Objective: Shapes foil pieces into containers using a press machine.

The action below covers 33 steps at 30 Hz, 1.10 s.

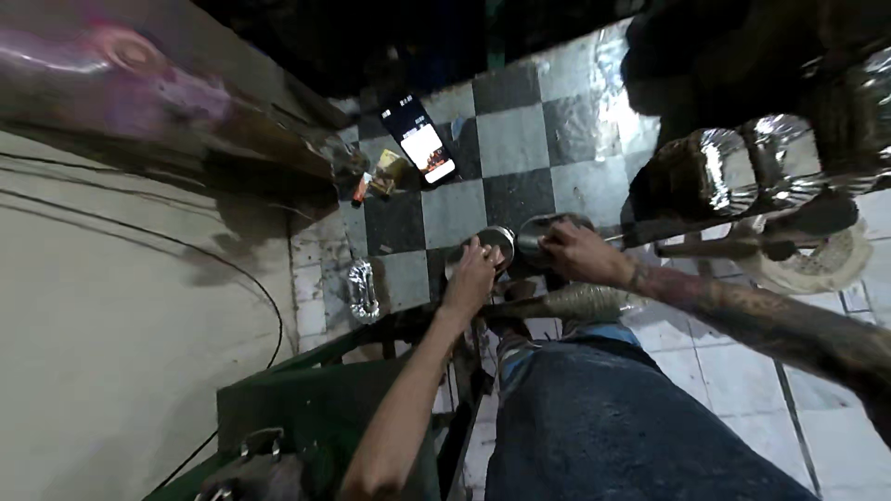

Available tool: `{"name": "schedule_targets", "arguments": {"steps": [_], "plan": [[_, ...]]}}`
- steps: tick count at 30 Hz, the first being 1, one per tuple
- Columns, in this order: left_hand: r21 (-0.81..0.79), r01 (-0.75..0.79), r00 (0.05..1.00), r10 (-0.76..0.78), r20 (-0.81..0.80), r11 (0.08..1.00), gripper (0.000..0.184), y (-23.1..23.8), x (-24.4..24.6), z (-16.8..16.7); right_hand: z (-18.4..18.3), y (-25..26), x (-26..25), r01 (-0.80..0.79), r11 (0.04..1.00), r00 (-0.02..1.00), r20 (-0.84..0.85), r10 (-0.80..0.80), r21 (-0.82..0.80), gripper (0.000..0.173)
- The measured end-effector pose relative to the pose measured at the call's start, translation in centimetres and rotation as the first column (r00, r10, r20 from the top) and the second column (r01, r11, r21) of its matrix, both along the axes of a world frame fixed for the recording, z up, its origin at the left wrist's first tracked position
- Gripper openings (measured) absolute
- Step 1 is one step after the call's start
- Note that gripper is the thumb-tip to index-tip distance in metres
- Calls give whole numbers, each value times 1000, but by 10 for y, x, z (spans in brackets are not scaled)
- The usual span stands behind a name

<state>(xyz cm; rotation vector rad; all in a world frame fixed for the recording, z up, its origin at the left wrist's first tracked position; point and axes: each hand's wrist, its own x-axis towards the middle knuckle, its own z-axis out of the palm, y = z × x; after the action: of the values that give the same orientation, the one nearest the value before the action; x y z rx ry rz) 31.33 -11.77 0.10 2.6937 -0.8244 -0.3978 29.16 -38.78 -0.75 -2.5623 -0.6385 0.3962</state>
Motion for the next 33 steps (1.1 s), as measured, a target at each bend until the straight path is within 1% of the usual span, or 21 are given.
{"name": "schedule_targets", "arguments": {"steps": [2,3,4,5,6,7,8,10,12,14,16,17,18,20,21,22,23,25,28,30,33], "plan": [[-181,-110,990,123,63,977,29,1,-18,27,11,8,-18,105,993,991,76,-110,60,36],[-323,-237,969,247,-11,916,29,0,-33,45,25,15,-29,191,968,972,108,-210,164,35],[-479,-396,918,357,-174,784,29,-2,-50,60,42,23,-40,293,904,935,105,-339,310,32],[-595,-548,836,385,-390,587,27,-3,-65,67,61,32,-52,400,797,889,20,-458,453,32],[-643,-674,739,321,-592,365,24,-6,-79,65,75,42,-62,489,669,843,-107,-527,560,33],[-617,-762,647,235,-725,194,23,-10,-90,57,83,53,-69,551,557,810,-239,-535,621,35],[-566,-819,573,166,-803,92,24,-16,-98,48,83,63,-75,589,478,792,-349,-500,651,35],[-460,-888,457,87,-885,-16,26,-29,-112,39,77,75,-81,665,393,747,-564,-352,636,33],[-346,-930,352,-31,-936,-123,27,-31,-124,57,80,69,-83,758,263,638,-762,-111,597,25],[-245,-943,291,-194,-937,-226,27,-30,-140,63,87,60,-90,798,176,554,-816,164,577,21],[-218,-966,241,-190,-952,-138,26,-33,-148,31,73,55,-97,811,186,516,-828,217,554,18],[-230,-972,233,-109,-966,-42,24,-35,-144,4,53,49,-95,803,267,519,-845,126,533,15],[-267,-955,271,11,-963,127,28,-36,-136,-24,31,38,-93,763,415,546,-838,-3,495,14],[-217,-722,500,279,-820,657,36,-46,-123,-64,0,10,-99,503,799,681,-720,-132,329,21],[-106,-508,635,289,-717,855,40,-57,-117,-75,-2,-3,-107,323,924,733,-672,-109,203,24],[-16,-322,722,235,-651,947,43,-73,-113,-85,2,-12,-119,167,982,750,-658,-67,91,25],[44,-228,746,204,-634,973,46,-95,-107,-92,9,-18,-131,54,998,746,-666,-27,20,25],[38,-235,701,196,-686,971,51,-140,-89,-101,25,-24,-148,-65,995,694,-720,-9,-75,24],[73,-272,609,230,-759,960,61,-186,-72,-110,35,-30,-164,-98,987,666,-745,-30,-127,26],[53,-258,590,200,-782,965,59,-187,-72,-92,44,-30,-162,-183,974,620,-785,7,-135,30],[-110,-341,711,180,-680,934,48,-137,-84,-44,53,-27,-145,-338,936,570,-813,121,-97,39]]}}
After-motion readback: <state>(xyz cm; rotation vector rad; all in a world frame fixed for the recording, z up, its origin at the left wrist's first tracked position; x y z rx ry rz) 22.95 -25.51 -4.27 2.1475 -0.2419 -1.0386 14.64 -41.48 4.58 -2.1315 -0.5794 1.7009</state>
